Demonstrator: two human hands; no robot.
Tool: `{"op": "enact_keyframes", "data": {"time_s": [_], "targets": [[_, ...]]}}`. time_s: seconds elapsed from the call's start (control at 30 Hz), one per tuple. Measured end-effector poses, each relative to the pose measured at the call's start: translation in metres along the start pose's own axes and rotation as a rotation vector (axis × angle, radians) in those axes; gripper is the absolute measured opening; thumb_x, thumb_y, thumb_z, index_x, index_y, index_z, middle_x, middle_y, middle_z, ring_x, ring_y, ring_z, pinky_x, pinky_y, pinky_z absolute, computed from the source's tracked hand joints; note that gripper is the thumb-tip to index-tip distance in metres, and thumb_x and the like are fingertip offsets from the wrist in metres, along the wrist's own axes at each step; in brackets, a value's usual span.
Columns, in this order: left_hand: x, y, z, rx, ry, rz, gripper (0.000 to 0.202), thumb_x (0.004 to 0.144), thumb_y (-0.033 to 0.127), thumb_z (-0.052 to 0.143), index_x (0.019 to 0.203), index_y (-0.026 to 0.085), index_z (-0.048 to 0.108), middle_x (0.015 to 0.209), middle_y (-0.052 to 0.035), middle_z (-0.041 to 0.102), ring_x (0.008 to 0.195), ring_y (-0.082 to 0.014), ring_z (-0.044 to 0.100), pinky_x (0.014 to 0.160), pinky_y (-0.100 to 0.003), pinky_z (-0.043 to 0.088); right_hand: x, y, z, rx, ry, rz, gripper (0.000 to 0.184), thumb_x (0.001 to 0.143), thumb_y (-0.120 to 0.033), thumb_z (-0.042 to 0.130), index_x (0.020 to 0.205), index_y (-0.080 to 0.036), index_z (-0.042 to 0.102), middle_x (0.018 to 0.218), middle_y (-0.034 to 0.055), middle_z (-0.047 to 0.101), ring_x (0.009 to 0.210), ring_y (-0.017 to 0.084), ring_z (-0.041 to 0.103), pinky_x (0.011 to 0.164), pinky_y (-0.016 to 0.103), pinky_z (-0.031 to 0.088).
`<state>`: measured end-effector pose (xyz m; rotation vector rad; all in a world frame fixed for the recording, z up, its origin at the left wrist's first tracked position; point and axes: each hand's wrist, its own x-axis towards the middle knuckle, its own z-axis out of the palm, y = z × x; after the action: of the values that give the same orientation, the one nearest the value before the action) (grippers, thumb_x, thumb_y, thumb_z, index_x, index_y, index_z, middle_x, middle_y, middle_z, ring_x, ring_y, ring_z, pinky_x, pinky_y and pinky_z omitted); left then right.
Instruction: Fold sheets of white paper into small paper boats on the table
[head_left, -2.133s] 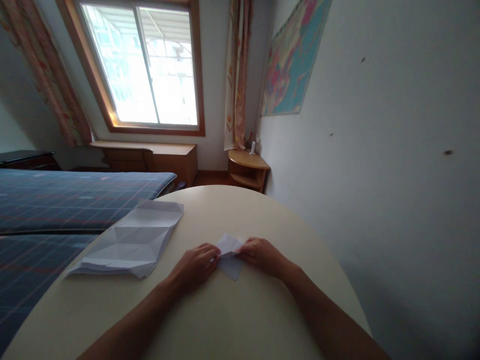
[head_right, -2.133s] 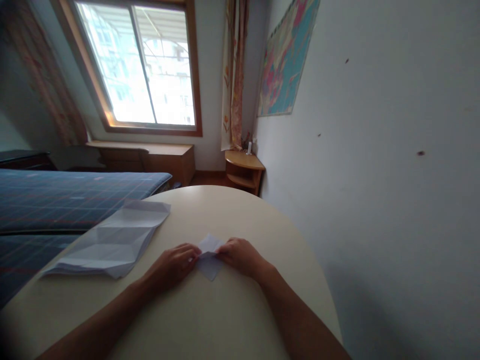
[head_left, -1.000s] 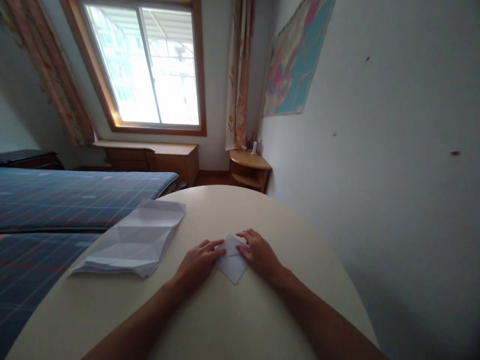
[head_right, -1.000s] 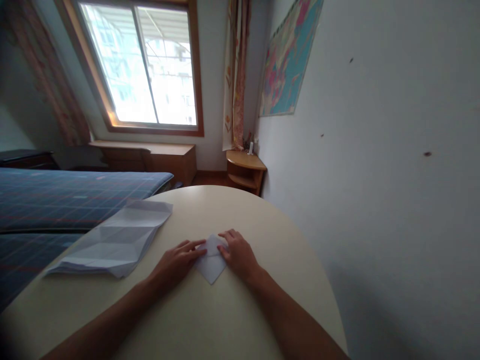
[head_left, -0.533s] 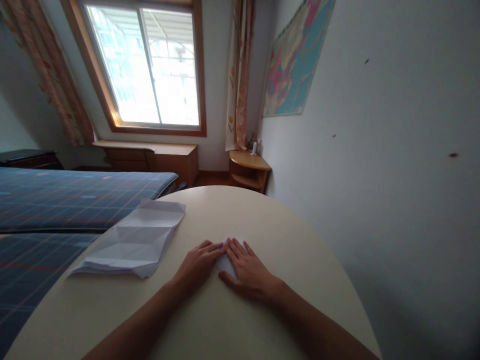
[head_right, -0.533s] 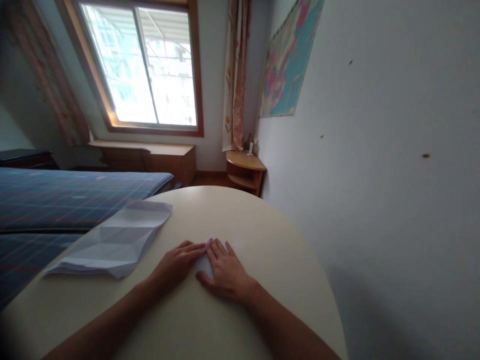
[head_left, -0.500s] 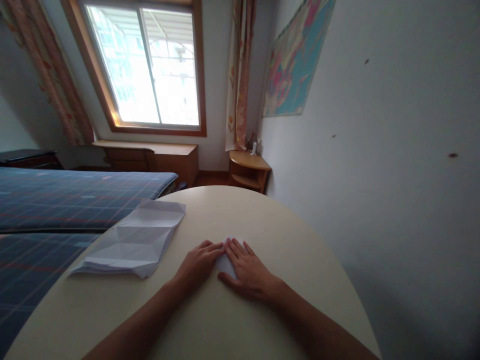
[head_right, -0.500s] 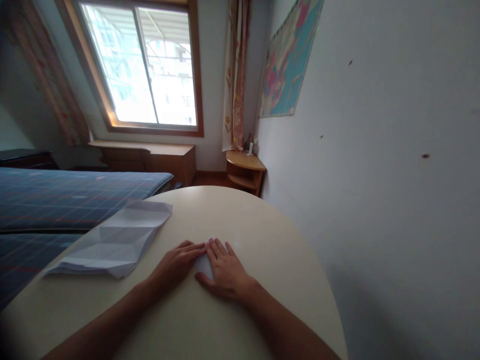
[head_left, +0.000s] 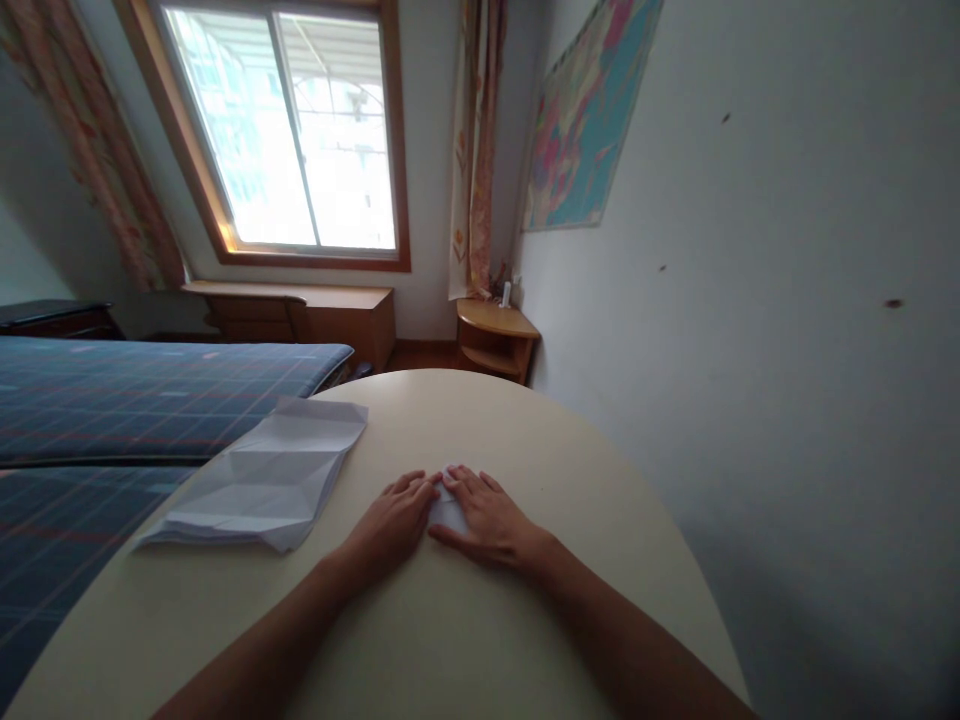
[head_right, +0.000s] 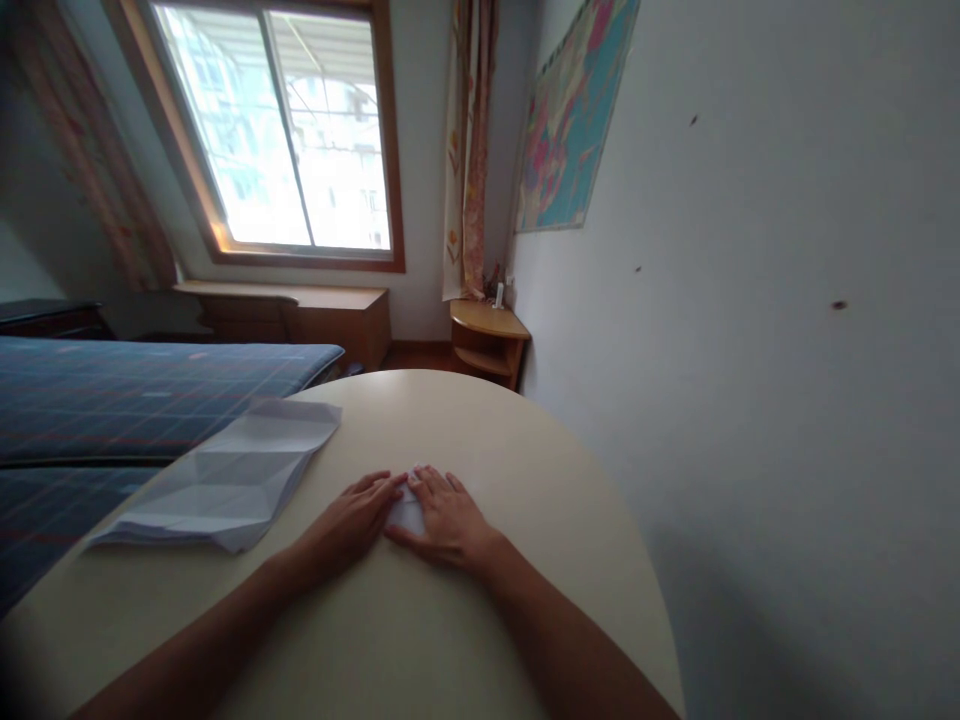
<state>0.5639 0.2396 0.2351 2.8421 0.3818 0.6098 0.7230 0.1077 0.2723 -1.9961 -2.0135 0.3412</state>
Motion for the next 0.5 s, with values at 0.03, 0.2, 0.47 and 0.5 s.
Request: {"op": "enact_keyframes", "data": {"time_s": [0.03, 0.2, 0.47, 0.5], "targets": [[0.0, 0.0, 0.001, 0.003, 0.002, 0.0, 0.043, 0.095, 0.015, 0.042, 0.136, 0.019, 0.05, 0.133, -0.0086, 0.062, 0.13, -0.0237, 0.048, 0.106, -0.043, 0.044, 0.001, 0.001, 0.0, -0.006, 0.007, 0.009, 0.089, 0.088, -0.076, 0.032, 0.151, -0.014, 0.03, 0.158, 0.015, 0.025, 0.147, 0.026, 0.019, 0.119, 0.044, 0.012], [0.002, 0.003, -0.001, 0.009, -0.001, -0.029, 0.041, 0.098, 0.021, 0.039, 0.137, 0.018, 0.049, 0.13, -0.0095, 0.064, 0.128, -0.0243, 0.05, 0.104, -0.043, 0.045, 0.005, 0.007, 0.005, -0.071, 0.026, 0.059, 0.094, 0.086, -0.078, 0.03, 0.153, -0.013, 0.024, 0.159, 0.0165, 0.015, 0.148, 0.031, 0.009, 0.119, 0.051, 0.004], [0.004, 0.016, -0.016, -0.025, 0.07, -0.055, 0.028, 0.09, 0.015, 0.047, 0.116, 0.017, 0.057, 0.114, -0.0102, 0.067, 0.111, -0.0236, 0.059, 0.1, -0.042, 0.048, -0.006, 0.001, -0.001, -0.051, -0.02, -0.036, 0.096, 0.083, -0.081, 0.033, 0.154, -0.016, 0.023, 0.159, 0.0141, 0.019, 0.148, 0.032, 0.011, 0.119, 0.052, 0.003], [0.004, 0.016, -0.017, -0.035, 0.082, -0.037, 0.032, 0.089, 0.014, 0.047, 0.119, 0.017, 0.055, 0.118, -0.0106, 0.065, 0.115, -0.0237, 0.057, 0.101, -0.042, 0.047, -0.008, -0.001, -0.002, -0.039, -0.028, -0.068, 0.097, 0.083, -0.081, 0.035, 0.154, -0.017, 0.022, 0.159, 0.0137, 0.019, 0.148, 0.031, 0.011, 0.119, 0.052, 0.003]]}}
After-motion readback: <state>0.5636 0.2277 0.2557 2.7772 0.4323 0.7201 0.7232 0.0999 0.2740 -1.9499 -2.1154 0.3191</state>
